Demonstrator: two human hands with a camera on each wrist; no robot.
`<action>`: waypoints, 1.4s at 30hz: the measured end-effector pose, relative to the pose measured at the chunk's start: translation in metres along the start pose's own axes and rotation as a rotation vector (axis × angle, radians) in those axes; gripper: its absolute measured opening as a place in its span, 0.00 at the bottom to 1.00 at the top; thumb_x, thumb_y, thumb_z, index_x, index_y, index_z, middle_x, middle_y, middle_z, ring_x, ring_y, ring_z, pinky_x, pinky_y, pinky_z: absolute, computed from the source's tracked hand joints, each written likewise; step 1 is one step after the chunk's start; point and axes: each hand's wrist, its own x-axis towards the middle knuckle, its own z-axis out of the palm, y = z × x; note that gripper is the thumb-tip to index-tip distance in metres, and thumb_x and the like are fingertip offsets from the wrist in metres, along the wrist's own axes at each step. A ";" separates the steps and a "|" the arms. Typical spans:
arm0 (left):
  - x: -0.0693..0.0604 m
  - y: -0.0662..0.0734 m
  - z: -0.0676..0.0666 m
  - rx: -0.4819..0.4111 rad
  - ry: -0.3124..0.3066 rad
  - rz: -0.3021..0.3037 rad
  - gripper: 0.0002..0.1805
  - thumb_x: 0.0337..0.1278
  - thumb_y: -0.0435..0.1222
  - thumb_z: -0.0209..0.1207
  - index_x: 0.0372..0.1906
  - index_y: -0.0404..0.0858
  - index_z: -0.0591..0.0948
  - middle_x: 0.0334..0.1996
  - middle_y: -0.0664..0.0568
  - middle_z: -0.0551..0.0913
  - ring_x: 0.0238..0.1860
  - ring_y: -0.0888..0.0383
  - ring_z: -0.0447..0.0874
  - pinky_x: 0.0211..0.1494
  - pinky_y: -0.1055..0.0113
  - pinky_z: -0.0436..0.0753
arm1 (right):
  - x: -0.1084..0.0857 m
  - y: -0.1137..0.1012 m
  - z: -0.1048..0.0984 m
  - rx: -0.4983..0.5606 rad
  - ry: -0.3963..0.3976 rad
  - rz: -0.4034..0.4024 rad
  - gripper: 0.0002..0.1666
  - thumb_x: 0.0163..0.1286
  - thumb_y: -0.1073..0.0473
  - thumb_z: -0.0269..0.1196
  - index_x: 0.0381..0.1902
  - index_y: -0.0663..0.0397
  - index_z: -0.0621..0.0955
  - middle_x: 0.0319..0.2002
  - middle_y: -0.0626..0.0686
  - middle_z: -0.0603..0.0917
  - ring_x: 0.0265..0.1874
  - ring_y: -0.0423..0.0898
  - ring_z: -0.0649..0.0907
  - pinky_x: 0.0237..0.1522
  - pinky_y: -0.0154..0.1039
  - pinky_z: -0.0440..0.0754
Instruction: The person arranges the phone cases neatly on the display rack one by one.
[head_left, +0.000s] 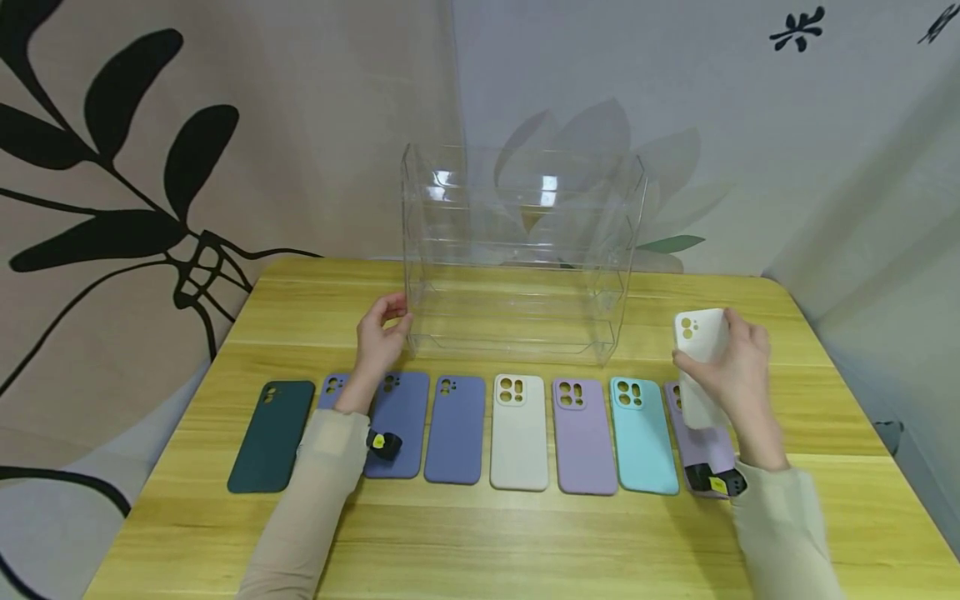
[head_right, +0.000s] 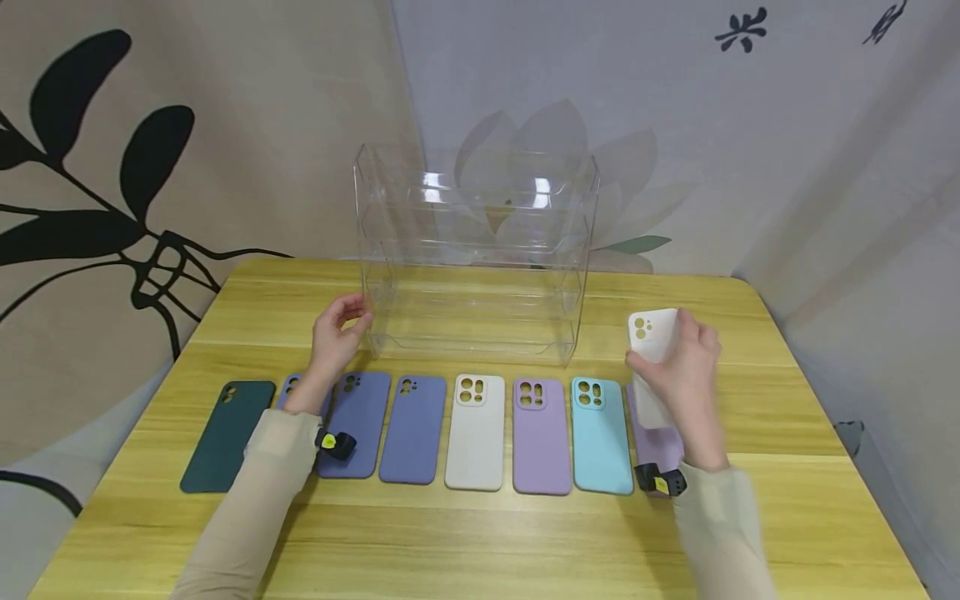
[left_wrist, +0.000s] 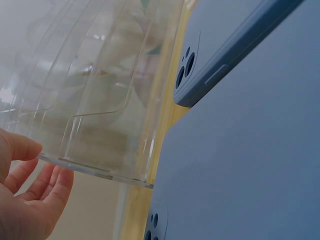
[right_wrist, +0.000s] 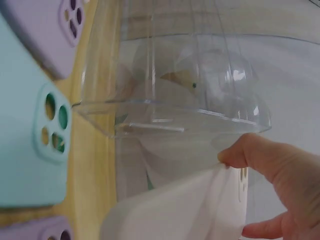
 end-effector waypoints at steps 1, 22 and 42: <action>0.000 0.000 0.000 0.001 0.000 0.003 0.17 0.57 0.21 0.55 0.52 0.23 0.73 0.47 0.34 0.76 0.48 0.48 0.74 0.41 0.81 0.75 | 0.001 -0.002 0.001 0.011 0.009 -0.004 0.52 0.50 0.59 0.69 0.67 0.73 0.57 0.54 0.75 0.63 0.50 0.66 0.64 0.44 0.62 0.72; -0.011 0.029 -0.001 -0.001 -0.003 0.000 0.17 0.56 0.19 0.53 0.52 0.19 0.72 0.47 0.28 0.74 0.49 0.41 0.73 0.41 0.82 0.73 | 0.017 -0.061 0.017 0.141 0.074 -0.142 0.48 0.47 0.62 0.68 0.66 0.63 0.62 0.50 0.70 0.65 0.46 0.59 0.66 0.37 0.55 0.74; -0.015 0.037 -0.001 0.020 -0.002 0.004 0.16 0.56 0.19 0.53 0.51 0.19 0.72 0.47 0.28 0.75 0.49 0.40 0.74 0.42 0.80 0.74 | 0.041 -0.132 0.047 0.340 0.113 -0.296 0.45 0.47 0.62 0.69 0.64 0.56 0.65 0.55 0.67 0.60 0.51 0.60 0.68 0.45 0.61 0.75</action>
